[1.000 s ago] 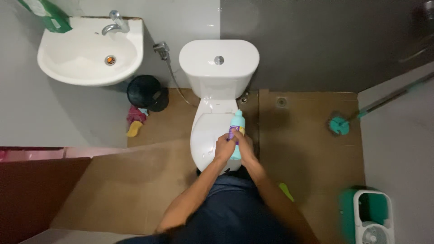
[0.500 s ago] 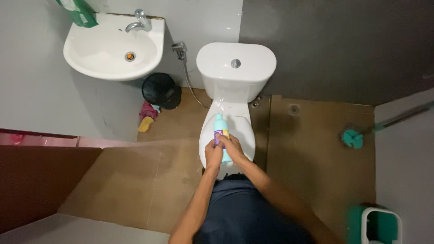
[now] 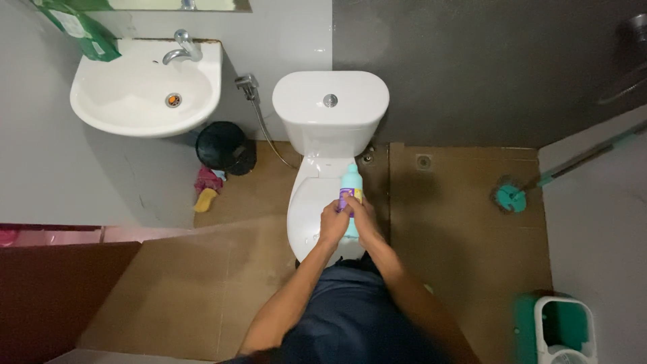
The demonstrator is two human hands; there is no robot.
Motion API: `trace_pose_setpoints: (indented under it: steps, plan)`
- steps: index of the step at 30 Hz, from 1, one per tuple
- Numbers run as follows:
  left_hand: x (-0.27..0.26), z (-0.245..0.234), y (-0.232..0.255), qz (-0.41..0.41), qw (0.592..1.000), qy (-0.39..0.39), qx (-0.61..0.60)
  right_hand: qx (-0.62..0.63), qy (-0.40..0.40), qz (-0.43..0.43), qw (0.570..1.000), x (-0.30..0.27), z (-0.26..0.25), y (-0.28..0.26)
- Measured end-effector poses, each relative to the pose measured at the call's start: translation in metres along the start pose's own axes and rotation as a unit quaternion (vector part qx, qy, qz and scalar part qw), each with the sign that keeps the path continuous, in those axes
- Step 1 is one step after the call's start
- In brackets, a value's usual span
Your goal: Preparing to clean a toilet by handling a cleaning sponge and opening a bottle of cleaning solution.
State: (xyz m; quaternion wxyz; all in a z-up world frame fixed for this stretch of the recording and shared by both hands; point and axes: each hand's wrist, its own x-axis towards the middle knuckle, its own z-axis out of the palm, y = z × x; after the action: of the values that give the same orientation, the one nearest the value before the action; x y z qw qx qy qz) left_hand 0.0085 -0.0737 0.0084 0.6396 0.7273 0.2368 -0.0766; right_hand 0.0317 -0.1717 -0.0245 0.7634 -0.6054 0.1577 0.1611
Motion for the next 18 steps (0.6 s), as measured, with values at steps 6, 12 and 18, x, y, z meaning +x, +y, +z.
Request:
trace_pose_setpoints:
  steps: [6,12,18]
  plan:
    - [-0.006,-0.019,0.006,-0.023,0.999,0.031,-0.03,-0.072,-0.007,0.013,0.997,0.008,0.014,0.01]
    - [0.013,-0.039,-0.044,-0.007,0.989,0.109,-0.102,-0.113,-0.083,0.035,0.989,0.004,0.054,0.003]
    - [-0.003,-0.061,-0.022,-0.04,0.983,0.146,-0.107,-0.116,-0.121,0.037,0.985,0.0,0.076,0.0]
